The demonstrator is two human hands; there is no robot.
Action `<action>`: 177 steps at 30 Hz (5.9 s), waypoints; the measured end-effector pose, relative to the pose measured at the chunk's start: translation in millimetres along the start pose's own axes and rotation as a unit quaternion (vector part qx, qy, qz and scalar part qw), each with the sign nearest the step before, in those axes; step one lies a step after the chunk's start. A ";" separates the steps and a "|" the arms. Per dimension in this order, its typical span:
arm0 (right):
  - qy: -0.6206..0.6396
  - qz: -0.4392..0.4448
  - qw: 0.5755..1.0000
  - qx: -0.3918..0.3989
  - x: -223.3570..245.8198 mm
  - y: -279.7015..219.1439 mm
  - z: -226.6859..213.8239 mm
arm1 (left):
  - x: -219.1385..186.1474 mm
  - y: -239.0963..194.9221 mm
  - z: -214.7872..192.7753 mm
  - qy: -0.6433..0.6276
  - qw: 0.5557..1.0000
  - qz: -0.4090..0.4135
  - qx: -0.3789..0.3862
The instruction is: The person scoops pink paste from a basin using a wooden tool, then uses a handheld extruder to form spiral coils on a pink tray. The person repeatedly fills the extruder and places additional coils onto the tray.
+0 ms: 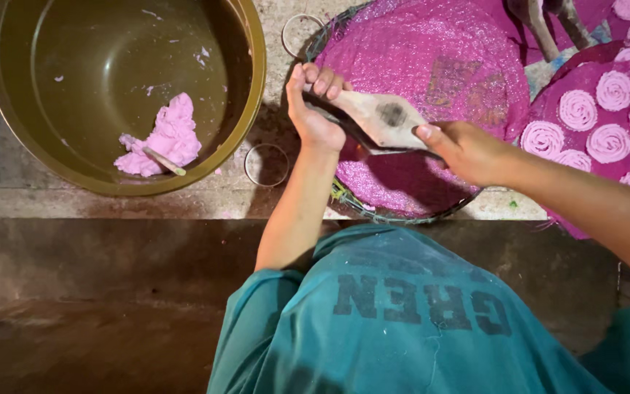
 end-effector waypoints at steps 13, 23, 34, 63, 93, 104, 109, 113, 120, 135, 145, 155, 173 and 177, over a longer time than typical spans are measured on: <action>-0.097 0.167 0.980 0.052 15.7 -21.0 -27.7 | 12.8 -11.8 28.0 0.011 0.998 0.058 -0.006; -0.023 0.051 0.998 0.008 26.0 -18.5 -6.5 | -19.9 -12.8 40.3 0.062 0.996 0.067 0.010; -0.089 0.099 0.990 -0.034 23.8 -2.3 -22.8 | -1.2 26.1 47.2 0.043 0.996 0.059 0.052; -0.078 0.132 0.988 0.017 7.5 -24.7 -12.3 | 3.2 -20.2 45.6 0.047 0.993 0.040 -0.105; 0.009 0.030 0.983 -0.179 -31.5 15.3 -54.5 | 13.1 30.8 -70.1 0.637 0.748 -0.134 0.132; 0.243 -0.022 0.941 -0.232 -88.6 -20.3 -6.3 | -54.2 -47.9 -45.5 0.788 0.592 0.055 0.161; 0.381 -0.007 0.891 -0.248 -101.4 -41.3 20.8 | -56.3 -72.3 -24.3 0.809 0.536 0.156 0.184; 0.379 -0.033 0.885 -0.266 -106.0 -56.4 28.9 | -56.4 -86.0 -15.4 0.846 0.482 0.134 0.186; 0.426 -0.020 0.854 -0.299 -127.9 -73.3 36.1 | -58.0 -106.8 -8.8 0.852 0.473 0.155 0.159; 0.168 -0.103 0.956 -0.219 -56.5 -96.5 3.9 | -22.1 -120.3 140.0 0.803 0.415 0.304 0.301; -0.218 -0.608 0.764 -0.005 79.5 -116.7 -92.9 | 36.9 -159.7 191.5 0.629 0.503 -0.335 0.489; 0.129 -0.378 0.875 0.273 6.7 -167.8 -30.5 | -9.9 -218.1 170.6 0.766 0.450 -0.211 0.408; -0.219 -0.049 0.902 -0.367 99.8 7.3 75.6 | -283.3 -89.5 1.9 0.613 0.737 -0.272 0.081; -0.177 0.161 0.912 -0.334 63.0 51.0 137.4 | -362.4 -63.6 -18.1 0.696 0.701 -0.138 0.074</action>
Point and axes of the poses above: each hand's wrist, its own y-axis towards the middle knuckle, its own z-axis out of the palm, x = y × z, the point moved 2 cm from there along y, towards the middle knuckle, and after that the axes turned 3 degrees about -y, right-handed, at the moved point
